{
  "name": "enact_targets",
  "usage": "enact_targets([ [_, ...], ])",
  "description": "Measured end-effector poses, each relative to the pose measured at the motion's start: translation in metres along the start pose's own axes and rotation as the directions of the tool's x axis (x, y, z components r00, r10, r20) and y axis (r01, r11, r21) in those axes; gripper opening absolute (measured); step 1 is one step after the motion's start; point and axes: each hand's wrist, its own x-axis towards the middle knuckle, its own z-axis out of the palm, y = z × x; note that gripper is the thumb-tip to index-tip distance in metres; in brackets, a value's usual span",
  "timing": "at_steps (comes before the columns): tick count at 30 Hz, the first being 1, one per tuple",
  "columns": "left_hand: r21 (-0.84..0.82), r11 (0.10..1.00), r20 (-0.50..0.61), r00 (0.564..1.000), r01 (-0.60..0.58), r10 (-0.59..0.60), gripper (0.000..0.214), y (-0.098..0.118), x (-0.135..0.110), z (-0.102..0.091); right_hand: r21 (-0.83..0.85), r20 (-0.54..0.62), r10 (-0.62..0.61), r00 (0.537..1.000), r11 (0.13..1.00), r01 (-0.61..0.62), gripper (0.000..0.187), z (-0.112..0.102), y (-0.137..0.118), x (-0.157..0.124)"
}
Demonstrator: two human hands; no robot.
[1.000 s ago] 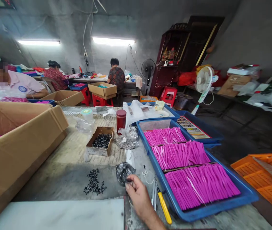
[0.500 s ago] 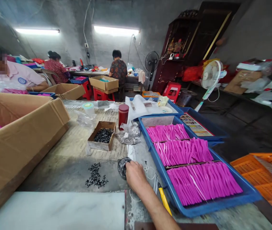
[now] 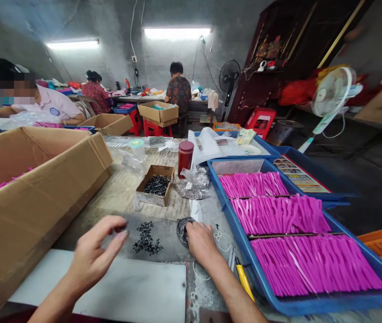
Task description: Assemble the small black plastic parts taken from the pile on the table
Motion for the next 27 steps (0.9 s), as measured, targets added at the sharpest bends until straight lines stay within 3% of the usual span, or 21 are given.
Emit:
enact_targets([
  [4, 0.183, 0.976, 0.350, 0.936, -0.116, 0.046, 0.019, -0.022, 0.005, 0.028, -0.004, -0.010, -0.016, 1.000, 1.000, 0.016, 0.017, 0.001, 0.001, -0.001],
  [9, 0.342, 0.924, 0.528, 0.848, -0.172, -0.038, 0.021, -0.031, 0.004, 0.057, 0.010, -0.017, -0.007, 1.000, 1.000, 0.007, 0.015, 0.000, 0.002, -0.001],
  [14, 0.403, 0.888, 0.580, 0.812, -0.223, -0.058, 0.016, -0.021, 0.008, 0.070, 0.042, -0.045, -0.007, 0.999, 0.999, 0.009, 0.015, 0.004, 0.004, -0.002],
  [23, 0.434, 0.884, 0.618, 0.771, -0.171, -0.155, 0.010, -0.026, 0.013, 0.082, 0.171, -0.125, -0.008, 0.992, 0.985, 0.030, 0.018, 0.005, 0.005, -0.005],
  [27, 0.422, 0.888, 0.606, 0.786, -0.184, -0.125, 0.013, -0.027, 0.011, 0.085, 0.232, -0.167, -0.003, 0.986, 0.972, 0.042, 0.017, 0.014, 0.007, -0.005],
])
